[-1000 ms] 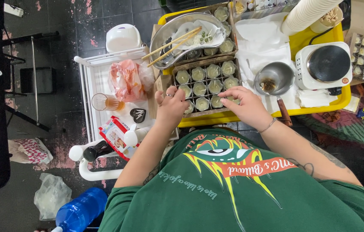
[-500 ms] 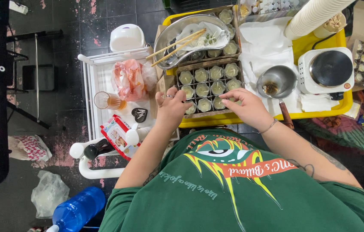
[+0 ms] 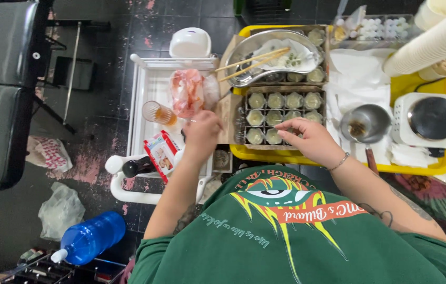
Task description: Preparing metal wick tabs and inserting pre-cut wicks into candle jars.
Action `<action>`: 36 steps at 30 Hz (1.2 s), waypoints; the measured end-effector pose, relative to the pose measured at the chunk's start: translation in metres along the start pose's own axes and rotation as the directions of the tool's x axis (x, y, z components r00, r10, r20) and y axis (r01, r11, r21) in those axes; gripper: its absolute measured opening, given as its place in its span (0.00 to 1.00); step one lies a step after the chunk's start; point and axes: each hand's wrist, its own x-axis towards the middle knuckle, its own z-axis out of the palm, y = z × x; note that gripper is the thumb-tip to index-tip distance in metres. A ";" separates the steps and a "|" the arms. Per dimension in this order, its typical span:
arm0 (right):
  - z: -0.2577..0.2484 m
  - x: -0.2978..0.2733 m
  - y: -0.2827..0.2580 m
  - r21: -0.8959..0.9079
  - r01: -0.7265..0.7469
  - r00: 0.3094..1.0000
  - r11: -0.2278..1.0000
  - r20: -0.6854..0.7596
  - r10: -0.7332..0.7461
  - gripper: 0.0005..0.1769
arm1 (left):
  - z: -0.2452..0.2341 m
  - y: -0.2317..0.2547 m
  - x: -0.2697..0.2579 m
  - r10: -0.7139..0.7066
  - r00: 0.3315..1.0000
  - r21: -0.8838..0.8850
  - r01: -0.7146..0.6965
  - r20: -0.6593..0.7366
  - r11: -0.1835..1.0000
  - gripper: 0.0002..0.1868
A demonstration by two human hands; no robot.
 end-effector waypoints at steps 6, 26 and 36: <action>0.015 0.006 -0.004 0.055 0.059 0.998 0.997 0.009 -0.059 0.17 | 0.018 -0.150 0.054 -0.175 0.955 0.052 0.193 -0.239 0.980 0.13; 0.023 -0.032 0.020 0.370 -0.040 0.981 0.928 -0.162 0.107 0.18 | -0.067 -0.051 0.093 -0.269 0.959 -0.814 0.085 -0.090 0.575 0.20; 0.020 -0.056 -0.044 0.672 0.512 0.858 0.535 -0.367 -0.360 0.35 | 0.005 0.110 0.027 0.305 0.850 -0.899 0.434 0.429 0.057 0.24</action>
